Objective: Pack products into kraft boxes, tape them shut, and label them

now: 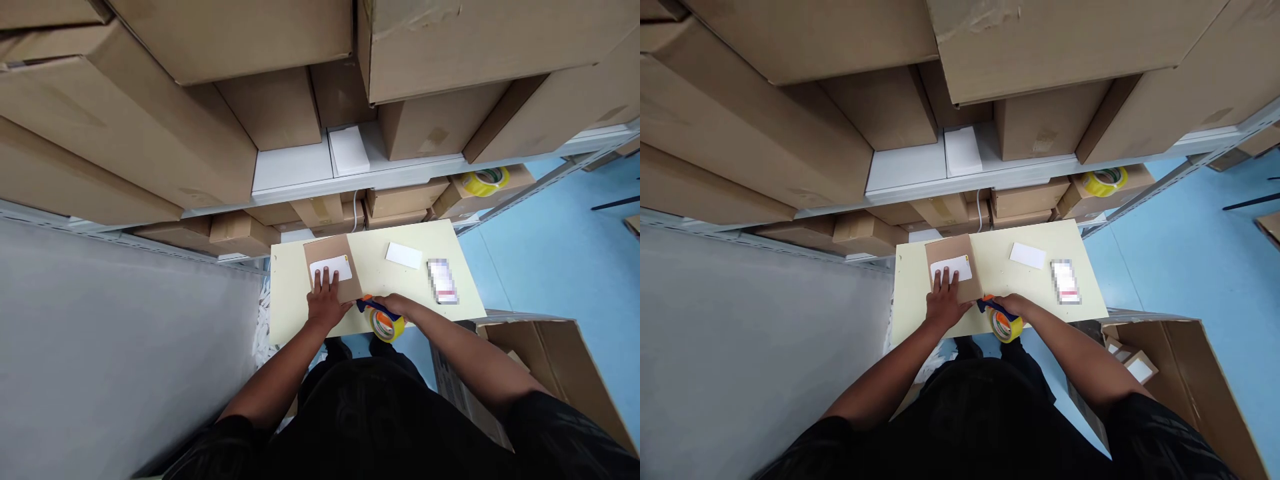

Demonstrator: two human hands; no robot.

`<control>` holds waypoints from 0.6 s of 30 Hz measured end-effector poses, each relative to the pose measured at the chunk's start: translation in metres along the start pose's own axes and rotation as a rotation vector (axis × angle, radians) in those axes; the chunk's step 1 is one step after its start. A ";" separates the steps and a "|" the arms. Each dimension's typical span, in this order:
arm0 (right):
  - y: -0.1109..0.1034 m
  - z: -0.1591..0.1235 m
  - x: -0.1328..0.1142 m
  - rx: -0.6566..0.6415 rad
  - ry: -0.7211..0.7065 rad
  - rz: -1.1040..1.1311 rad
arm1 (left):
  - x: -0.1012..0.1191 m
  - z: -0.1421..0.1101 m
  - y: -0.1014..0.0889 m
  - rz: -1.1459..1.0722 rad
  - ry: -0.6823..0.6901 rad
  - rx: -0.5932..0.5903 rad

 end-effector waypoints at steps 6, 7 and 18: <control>-0.014 0.012 -0.019 0.151 -0.114 -0.245 | 0.000 0.000 -0.003 -0.016 0.001 0.003; -0.015 0.013 -0.021 0.164 -0.150 -0.253 | 0.000 0.000 -0.003 -0.021 0.000 0.003; 0.002 -0.001 0.023 -0.276 0.104 0.347 | 0.000 -0.001 0.000 -0.045 0.012 0.033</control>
Point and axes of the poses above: each hand's wrist, its own z-axis towards the middle knuckle, its own y-axis out of the palm, x = y × z, the point moved 1 cm from there along z, towards the middle knuckle
